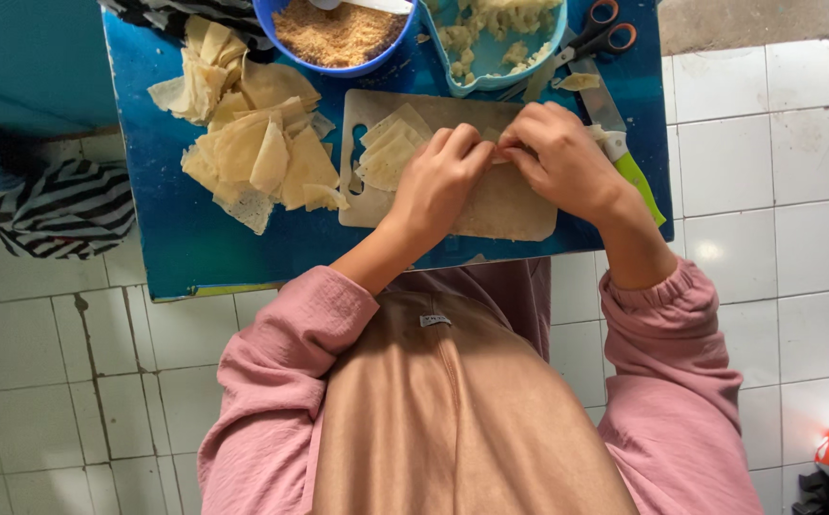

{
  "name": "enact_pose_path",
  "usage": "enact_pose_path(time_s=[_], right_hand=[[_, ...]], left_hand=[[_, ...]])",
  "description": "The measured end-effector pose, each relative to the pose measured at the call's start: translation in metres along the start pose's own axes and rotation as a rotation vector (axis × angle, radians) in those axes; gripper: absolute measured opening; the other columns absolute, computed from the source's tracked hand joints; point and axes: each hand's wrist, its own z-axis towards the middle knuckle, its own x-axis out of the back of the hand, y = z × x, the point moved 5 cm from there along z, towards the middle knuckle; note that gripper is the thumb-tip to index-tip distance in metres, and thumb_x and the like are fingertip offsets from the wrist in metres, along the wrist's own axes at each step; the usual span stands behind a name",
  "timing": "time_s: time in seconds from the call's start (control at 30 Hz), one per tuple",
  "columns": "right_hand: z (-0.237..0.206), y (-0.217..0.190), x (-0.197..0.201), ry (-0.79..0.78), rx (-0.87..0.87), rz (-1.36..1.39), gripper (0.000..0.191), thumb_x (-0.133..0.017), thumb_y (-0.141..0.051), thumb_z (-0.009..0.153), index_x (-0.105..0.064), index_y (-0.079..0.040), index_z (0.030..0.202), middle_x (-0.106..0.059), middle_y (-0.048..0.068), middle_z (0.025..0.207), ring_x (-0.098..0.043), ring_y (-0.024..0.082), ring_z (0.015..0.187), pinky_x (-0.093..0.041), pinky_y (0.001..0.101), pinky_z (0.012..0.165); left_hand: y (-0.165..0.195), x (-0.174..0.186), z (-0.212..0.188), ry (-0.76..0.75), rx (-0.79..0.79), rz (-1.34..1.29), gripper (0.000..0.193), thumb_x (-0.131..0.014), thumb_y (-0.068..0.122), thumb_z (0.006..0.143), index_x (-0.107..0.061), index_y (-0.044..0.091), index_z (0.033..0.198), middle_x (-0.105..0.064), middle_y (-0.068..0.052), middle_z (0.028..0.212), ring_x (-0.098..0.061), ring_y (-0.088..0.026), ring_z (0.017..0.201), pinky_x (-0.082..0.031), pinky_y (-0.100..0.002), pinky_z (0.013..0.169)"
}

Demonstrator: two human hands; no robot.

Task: The person sits at a small table and assembles filled snack packets from thin square wrappers. They pick up a wrapper, spoon a brown filling from a blue bowl onto it, fold the wrapper over the filling, and set the finished packet aside, repeating the cycle with more wrappers.

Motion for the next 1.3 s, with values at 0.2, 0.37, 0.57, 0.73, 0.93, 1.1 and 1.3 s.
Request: enact_pose_path(time_s=[0.2, 0.37, 0.57, 0.73, 0.93, 1.1, 1.3], right_hand=[[-0.003, -0.002, -0.002, -0.035, -0.032, -0.011, 0.016, -0.076, -0.014, 0.093, -0.068, -0.003, 0.100, -0.062, 0.012, 0.099, -0.058, 0.033, 0.098, -0.046, 0.0431, 0.088], [0.002, 0.005, -0.004, -0.077, -0.049, -0.061, 0.014, -0.074, -0.014, 0.096, -0.069, -0.003, 0.102, -0.062, 0.013, 0.100, -0.058, 0.034, 0.100, -0.045, 0.0443, 0.090], [0.001, 0.000, -0.001, -0.009, -0.089, -0.064, 0.012, -0.074, -0.013, 0.097, -0.070, -0.004, 0.104, -0.064, 0.012, 0.104, -0.059, 0.034, 0.103, -0.045, 0.0431, 0.092], [-0.010, -0.017, -0.002, 0.196, 0.044, -0.133, 0.019, -0.076, -0.006, 0.091, -0.071, -0.002, 0.109, -0.066, 0.012, 0.112, -0.061, 0.033, 0.108, -0.042, 0.0431, 0.094], [-0.011, -0.013, -0.007, 0.213, 0.069, -0.194, 0.013, -0.078, -0.006, 0.096, -0.073, -0.005, 0.107, -0.067, 0.007, 0.112, -0.062, 0.027, 0.109, -0.043, 0.0413, 0.097], [-0.012, -0.018, -0.010, 0.290, 0.114, -0.353, 0.015, -0.077, -0.008, 0.099, -0.075, -0.004, 0.113, -0.065, 0.009, 0.113, -0.060, 0.027, 0.108, -0.042, 0.0410, 0.098], [-0.009, -0.024, -0.014, 0.290, 0.141, -0.428, 0.016, -0.077, -0.005, 0.095, -0.074, -0.005, 0.111, -0.067, 0.006, 0.117, -0.061, 0.024, 0.114, -0.041, 0.0394, 0.103]], left_hand=[[-0.013, -0.005, 0.006, 0.016, 0.128, -0.185, 0.013, -0.073, 0.010, 0.092, -0.066, 0.011, 0.103, -0.058, -0.010, 0.103, -0.060, -0.033, 0.096, -0.051, -0.042, 0.084], [0.000, -0.005, 0.000, 0.044, 0.009, -0.112, 0.027, -0.063, 0.004, 0.091, -0.063, 0.008, 0.118, -0.061, -0.007, 0.114, -0.063, -0.030, 0.105, -0.053, -0.040, 0.090], [-0.003, -0.009, 0.005, 0.030, 0.034, 0.077, 0.020, -0.065, 0.010, 0.088, -0.066, 0.012, 0.108, -0.060, -0.004, 0.107, -0.062, -0.027, 0.103, -0.052, -0.039, 0.087], [-0.006, -0.010, 0.004, 0.050, 0.020, 0.086, 0.020, -0.065, 0.009, 0.086, -0.066, 0.011, 0.106, -0.059, -0.004, 0.106, -0.061, -0.026, 0.105, -0.052, -0.039, 0.089], [-0.018, -0.014, 0.004, 0.017, 0.159, -0.072, 0.023, -0.068, 0.017, 0.097, -0.067, 0.011, 0.119, -0.062, -0.005, 0.109, -0.061, -0.027, 0.103, -0.051, -0.041, 0.089], [-0.005, -0.006, -0.003, 0.038, -0.029, 0.288, 0.033, -0.065, 0.012, 0.088, -0.066, 0.010, 0.121, -0.060, -0.005, 0.121, -0.059, -0.024, 0.113, -0.048, -0.039, 0.094], [-0.003, 0.001, 0.002, 0.035, 0.041, 0.307, 0.034, -0.063, 0.010, 0.088, -0.065, 0.007, 0.122, -0.059, -0.006, 0.131, -0.058, -0.024, 0.122, -0.046, -0.038, 0.102]])
